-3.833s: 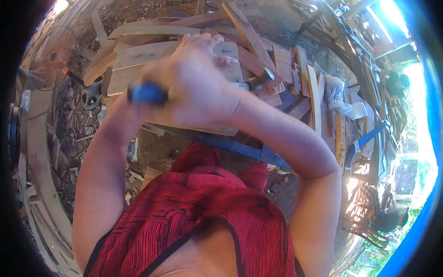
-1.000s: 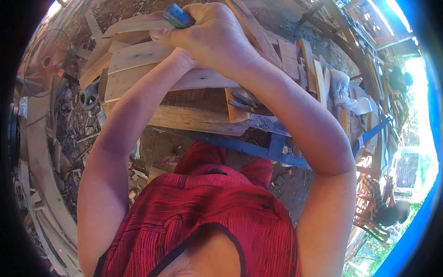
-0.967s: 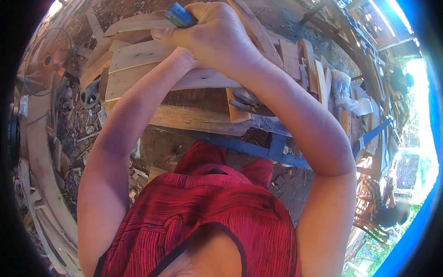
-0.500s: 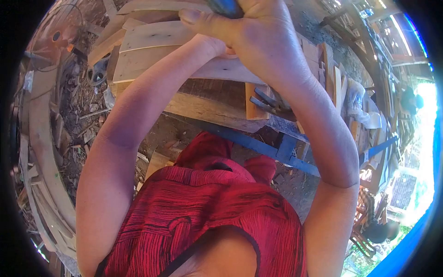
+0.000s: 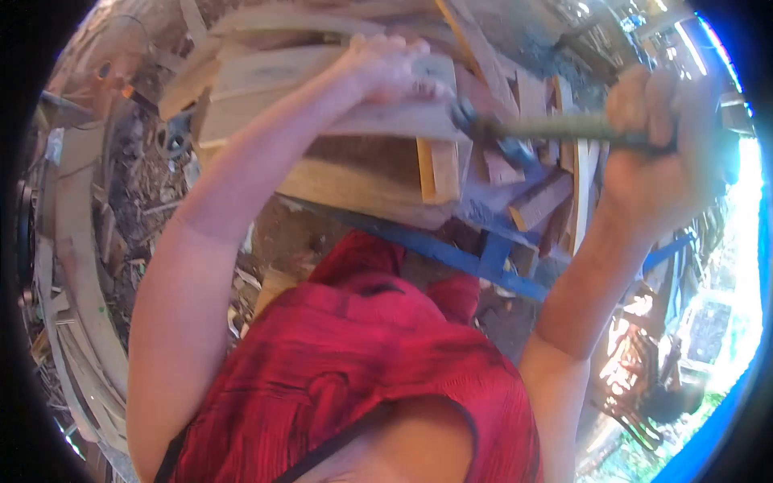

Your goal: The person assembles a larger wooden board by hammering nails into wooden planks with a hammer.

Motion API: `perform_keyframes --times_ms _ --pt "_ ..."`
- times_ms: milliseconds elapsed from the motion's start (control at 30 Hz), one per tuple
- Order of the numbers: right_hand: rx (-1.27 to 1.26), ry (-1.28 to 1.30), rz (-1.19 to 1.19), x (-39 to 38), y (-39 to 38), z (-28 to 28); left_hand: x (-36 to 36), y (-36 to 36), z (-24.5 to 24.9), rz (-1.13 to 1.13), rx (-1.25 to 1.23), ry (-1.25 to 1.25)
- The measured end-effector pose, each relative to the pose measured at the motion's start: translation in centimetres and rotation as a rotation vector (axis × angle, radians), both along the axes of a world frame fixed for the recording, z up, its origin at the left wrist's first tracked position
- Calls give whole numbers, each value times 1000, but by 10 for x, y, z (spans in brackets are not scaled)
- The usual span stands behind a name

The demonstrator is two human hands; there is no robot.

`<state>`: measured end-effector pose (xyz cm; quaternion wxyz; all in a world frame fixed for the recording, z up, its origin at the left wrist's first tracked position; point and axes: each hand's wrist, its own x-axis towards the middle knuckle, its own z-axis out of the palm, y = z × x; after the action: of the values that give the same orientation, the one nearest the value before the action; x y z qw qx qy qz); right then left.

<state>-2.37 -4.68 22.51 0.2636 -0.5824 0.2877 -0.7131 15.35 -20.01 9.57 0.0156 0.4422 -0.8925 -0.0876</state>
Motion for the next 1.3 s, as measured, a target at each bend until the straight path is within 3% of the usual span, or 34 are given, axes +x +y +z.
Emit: perform_keyframes --times_ms 133,333,400,633,733,933,1067,1133,1233,1300 --pt "-12 108 -168 -12 16 -8 0 9 -14 30 -62 74" --pt "30 28 59 2 11 -12 -3 4 -20 31 -80 43" --pt "140 172 86 20 10 -14 -2 4 -25 32 -102 49" --pt "479 304 102 53 -19 -20 0 9 -14 37 -61 29" --pt "489 388 124 58 -27 -20 0 8 -14 35 -2 30" --pt "383 407 185 63 -21 -26 1 7 -20 33 -116 133" --pt "293 450 127 41 -8 -17 -1 9 -13 55 -2 75" --pt "208 99 91 8 -6 -21 -2 11 -19 63 -14 92" --pt "153 -39 -102 -27 17 -28 0 14 -26 32 -198 224" --pt "157 -111 -234 -36 32 -46 -2 14 -21 -154 -257 230"
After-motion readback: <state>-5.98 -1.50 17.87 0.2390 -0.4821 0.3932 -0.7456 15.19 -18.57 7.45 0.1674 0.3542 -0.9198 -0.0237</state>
